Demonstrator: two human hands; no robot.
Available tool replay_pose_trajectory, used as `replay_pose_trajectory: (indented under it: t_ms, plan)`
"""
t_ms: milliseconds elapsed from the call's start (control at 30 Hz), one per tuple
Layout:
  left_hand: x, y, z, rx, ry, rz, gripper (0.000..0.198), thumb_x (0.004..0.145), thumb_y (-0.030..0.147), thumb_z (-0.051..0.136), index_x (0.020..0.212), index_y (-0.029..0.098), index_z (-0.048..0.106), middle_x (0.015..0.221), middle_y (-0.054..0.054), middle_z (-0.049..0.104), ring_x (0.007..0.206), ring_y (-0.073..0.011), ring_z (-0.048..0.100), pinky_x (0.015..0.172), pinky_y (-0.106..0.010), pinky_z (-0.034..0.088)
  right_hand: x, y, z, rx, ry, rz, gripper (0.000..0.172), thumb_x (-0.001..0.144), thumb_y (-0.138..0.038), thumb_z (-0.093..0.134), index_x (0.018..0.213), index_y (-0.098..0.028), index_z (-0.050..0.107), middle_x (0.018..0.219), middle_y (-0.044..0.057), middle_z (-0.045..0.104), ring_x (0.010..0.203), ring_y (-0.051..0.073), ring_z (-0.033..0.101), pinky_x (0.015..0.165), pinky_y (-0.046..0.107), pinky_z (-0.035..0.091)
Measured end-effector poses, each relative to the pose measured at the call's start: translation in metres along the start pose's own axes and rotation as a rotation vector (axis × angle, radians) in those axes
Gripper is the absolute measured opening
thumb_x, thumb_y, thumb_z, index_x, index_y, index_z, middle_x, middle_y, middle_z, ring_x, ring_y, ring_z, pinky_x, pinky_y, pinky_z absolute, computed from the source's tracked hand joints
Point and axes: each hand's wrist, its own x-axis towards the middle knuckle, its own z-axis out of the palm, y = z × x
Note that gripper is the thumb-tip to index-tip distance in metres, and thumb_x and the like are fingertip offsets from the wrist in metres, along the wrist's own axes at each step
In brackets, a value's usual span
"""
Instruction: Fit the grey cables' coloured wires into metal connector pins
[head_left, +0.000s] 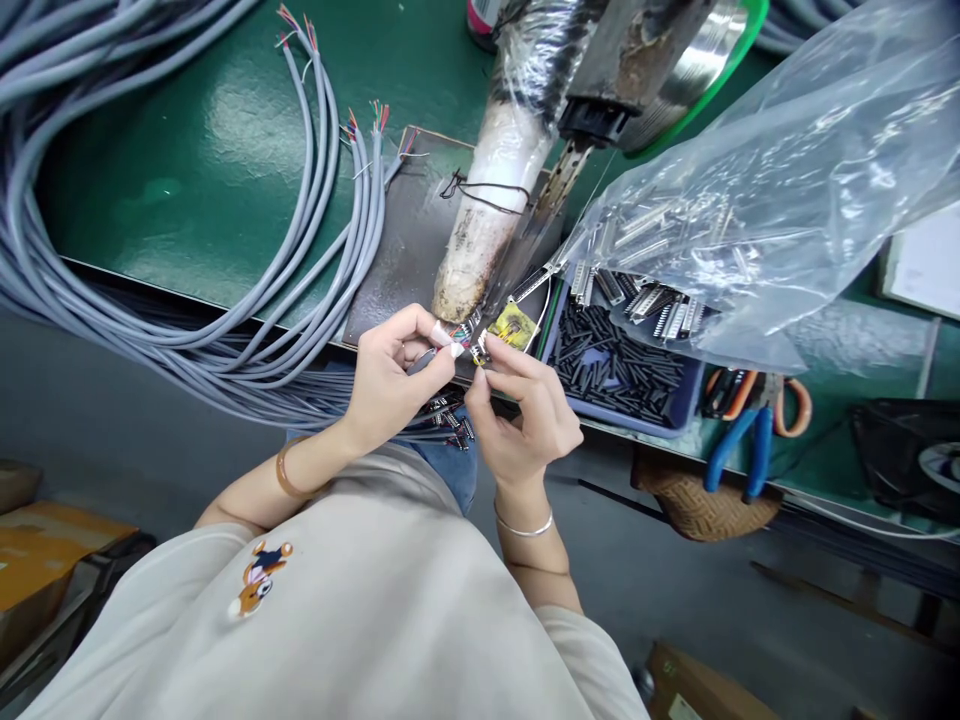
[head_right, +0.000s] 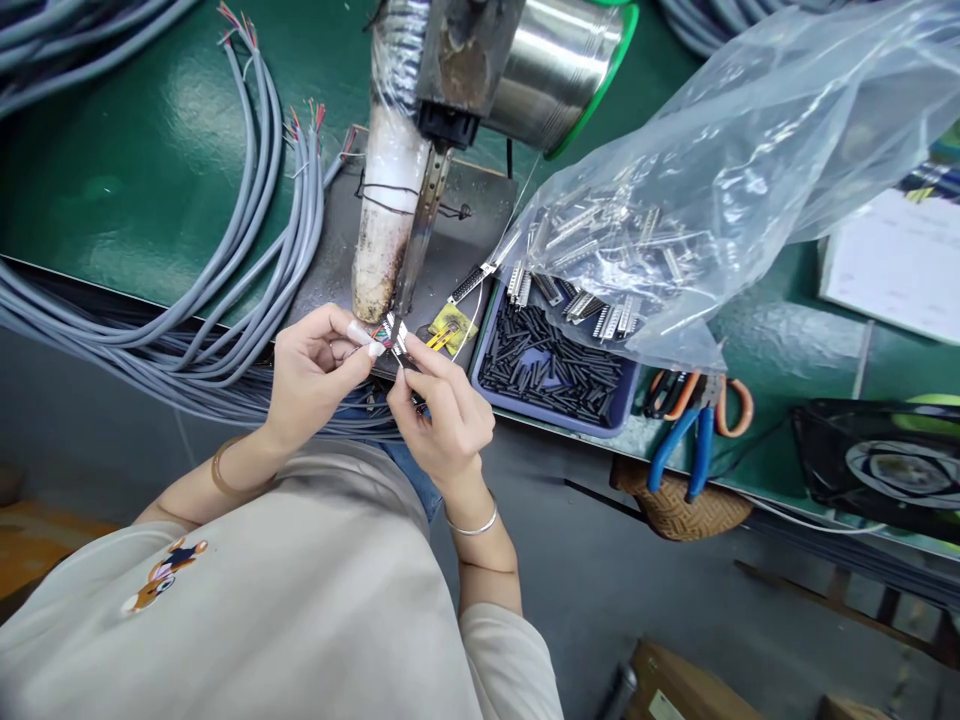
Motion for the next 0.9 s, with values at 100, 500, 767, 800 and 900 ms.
replay_pose_trajectory:
  t_ms: [100,500,767,800,900]
  plan:
    - [-0.001,-0.001,-0.002,0.029,-0.026,-0.003,0.015,0.077,0.018,0.074,0.074,0.016,0.060,0.075,0.001,0.062,0.059,-0.0049,0.051,0.054,-0.018,0.041,-0.003,0.000,-0.001,-0.030,-0.023,-0.043,0.019,0.084,-0.010,0.069,0.089,-0.025,0.058,0.110,0.005,0.080,0.088,0.016,0.078,0.074,0.025,0.065]
    - [-0.005,-0.007,-0.007,0.246,-0.060,0.242,0.007,0.083,0.017,0.067,0.077,0.015,0.067,0.084,-0.005,0.071,0.075,-0.0120,0.065,0.063,-0.021,0.049,-0.001,0.001,-0.003,-0.008,-0.033,0.055,0.014,0.088,-0.012,0.068,0.091,-0.024,0.062,0.105,0.004,0.080,0.092,0.017,0.078,0.081,0.030,0.064]
    - [-0.002,-0.007,-0.010,0.383,-0.061,0.430,0.009,0.085,0.012,0.066,0.078,0.017,0.067,0.082,-0.003,0.071,0.070,-0.0108,0.060,0.062,-0.022,0.044,0.003,0.002,0.000,0.004,-0.029,0.053,0.014,0.088,-0.012,0.069,0.092,-0.024,0.062,0.105,0.003,0.080,0.091,0.015,0.077,0.079,0.028,0.062]
    - [-0.002,-0.007,-0.010,0.398,-0.058,0.437,0.009,0.085,0.012,0.066,0.078,0.017,0.067,0.081,-0.003,0.070,0.069,-0.0107,0.059,0.061,-0.022,0.044,0.004,0.002,0.000,0.004,-0.031,0.053,0.014,0.088,-0.012,0.068,0.092,-0.024,0.062,0.105,0.003,0.080,0.091,0.015,0.077,0.079,0.028,0.062]
    - [-0.001,-0.006,-0.010,0.418,-0.042,0.451,0.010,0.085,0.012,0.066,0.077,0.017,0.066,0.079,-0.002,0.068,0.065,-0.0095,0.055,0.059,-0.022,0.043,0.006,0.001,-0.001,0.010,-0.037,0.044,0.015,0.087,-0.011,0.069,0.093,-0.024,0.062,0.106,0.003,0.080,0.093,0.015,0.077,0.081,0.028,0.062]
